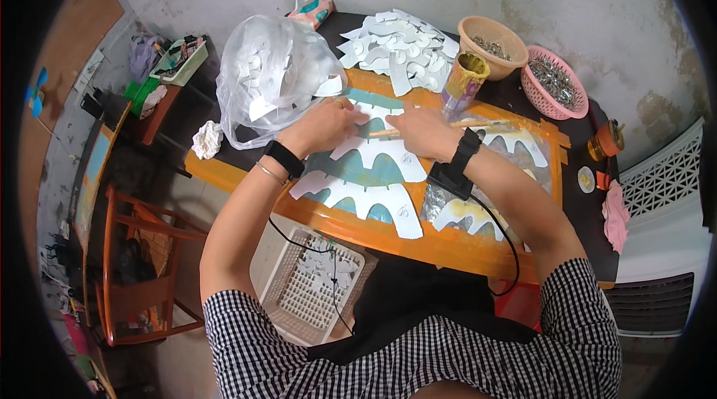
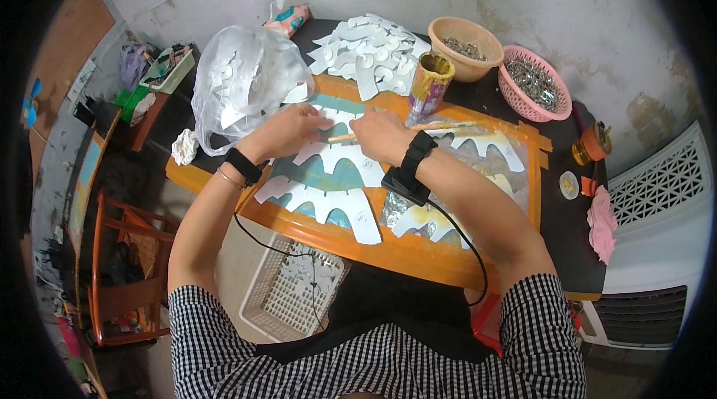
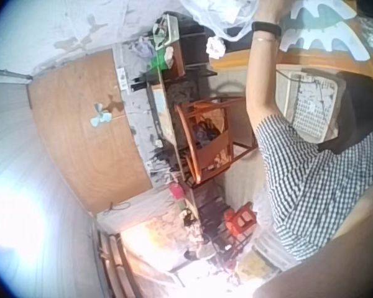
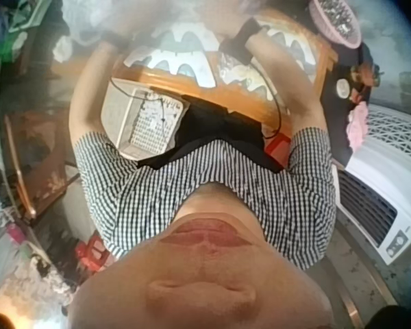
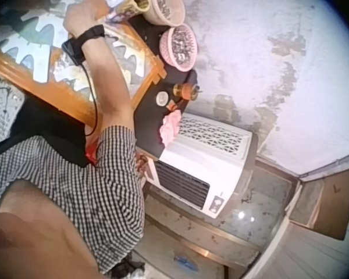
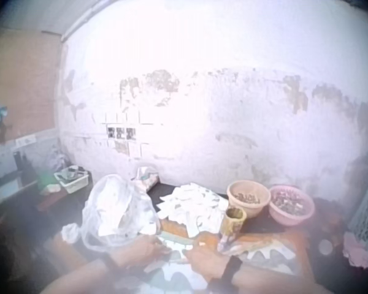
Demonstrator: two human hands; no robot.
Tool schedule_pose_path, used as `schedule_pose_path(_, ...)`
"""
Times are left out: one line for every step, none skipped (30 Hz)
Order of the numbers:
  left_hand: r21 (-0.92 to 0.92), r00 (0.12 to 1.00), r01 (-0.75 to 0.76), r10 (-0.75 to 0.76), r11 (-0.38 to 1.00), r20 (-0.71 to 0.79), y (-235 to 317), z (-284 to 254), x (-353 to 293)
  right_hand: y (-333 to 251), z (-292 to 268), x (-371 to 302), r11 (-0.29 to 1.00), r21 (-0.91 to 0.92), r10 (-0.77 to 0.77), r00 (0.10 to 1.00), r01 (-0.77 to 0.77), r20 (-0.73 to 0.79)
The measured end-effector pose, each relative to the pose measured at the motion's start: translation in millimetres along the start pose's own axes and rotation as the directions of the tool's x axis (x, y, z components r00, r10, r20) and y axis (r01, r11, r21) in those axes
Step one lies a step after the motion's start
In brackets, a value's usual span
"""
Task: Apply glue to white material shoe components using a brush.
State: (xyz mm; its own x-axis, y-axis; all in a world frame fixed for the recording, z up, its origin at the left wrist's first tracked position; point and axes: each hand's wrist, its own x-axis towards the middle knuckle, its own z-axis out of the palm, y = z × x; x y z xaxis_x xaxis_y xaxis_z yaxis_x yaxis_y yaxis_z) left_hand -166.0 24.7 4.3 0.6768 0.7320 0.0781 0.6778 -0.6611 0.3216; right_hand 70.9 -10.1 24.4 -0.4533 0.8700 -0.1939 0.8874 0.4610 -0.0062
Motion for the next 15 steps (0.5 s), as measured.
schedule_pose_path(0.047,0.994,-0.104,0.106,0.993,-0.032,-3,4,-4,-2,0,-1,1.000,-0.002,0.003,1.000,-0.004,-0.005)
schedule_pose_path(0.048,0.994,-0.102,0.103,0.994,-0.031,-6,8,-7,-4,0,0,1.000,-0.001,0.001,1.000,-0.001,-0.005)
schedule_pose_path(0.094,0.996,-0.090,0.091,0.992,-0.007,-3,7,-7,-3,1,1,1.000,-0.004,-0.003,1.000,0.003,-0.003)
schedule_pose_path(0.140,0.997,-0.079,0.078,0.987,0.017,-1,6,-7,-2,2,1,1.000,-0.007,-0.006,1.000,0.006,-0.001)
schedule_pose_path(0.138,0.997,-0.081,0.078,0.987,0.022,2,5,-7,0,4,-1,1.000,-0.002,-0.004,1.000,0.004,0.003)
schedule_pose_path(0.131,0.997,-0.078,0.076,0.988,0.018,5,3,-10,0,4,-3,1.000,0.000,-0.014,1.000,0.014,-0.004)
schedule_pose_path(0.123,0.997,-0.075,0.074,0.989,0.015,7,2,-13,-1,4,-5,1.000,0.003,-0.024,1.000,0.024,-0.010)
schedule_pose_path(0.123,0.997,-0.075,0.074,0.990,0.017,4,2,-14,-1,3,-7,1.000,0.005,-0.024,1.000,0.024,-0.010)
schedule_pose_path(0.058,0.996,-0.067,0.064,0.996,0.054,-2,-1,-17,-3,0,-10,0.999,-0.006,-0.036,0.999,0.036,0.006)
schedule_pose_path(-0.007,0.994,-0.056,0.056,0.998,0.093,-7,-2,-21,-5,-1,-11,0.999,-0.016,-0.047,0.999,0.048,0.022)
schedule_pose_path(-0.008,0.994,-0.050,0.050,0.999,0.097,-8,1,-26,-5,1,-11,0.999,-0.011,-0.053,0.998,0.053,0.025)
schedule_pose_path(-0.007,0.996,-0.055,0.055,0.998,0.066,-9,2,-29,-3,0,-11,0.998,-0.018,-0.056,0.998,0.056,0.017)
schedule_pose_path(-0.007,0.998,-0.059,0.060,0.998,0.036,-8,3,-32,-2,1,-11,0.998,-0.024,-0.060,0.998,0.060,0.009)
schedule_pose_path(-0.006,0.998,-0.054,0.054,0.999,0.039,-6,6,-36,-2,3,-13,0.998,-0.019,-0.065,0.998,0.065,0.011)
schedule_pose_path(0.041,0.998,-0.057,0.058,0.998,-0.031,-1,10,-38,-1,6,-13,0.998,-0.009,-0.064,0.998,0.063,-0.030)
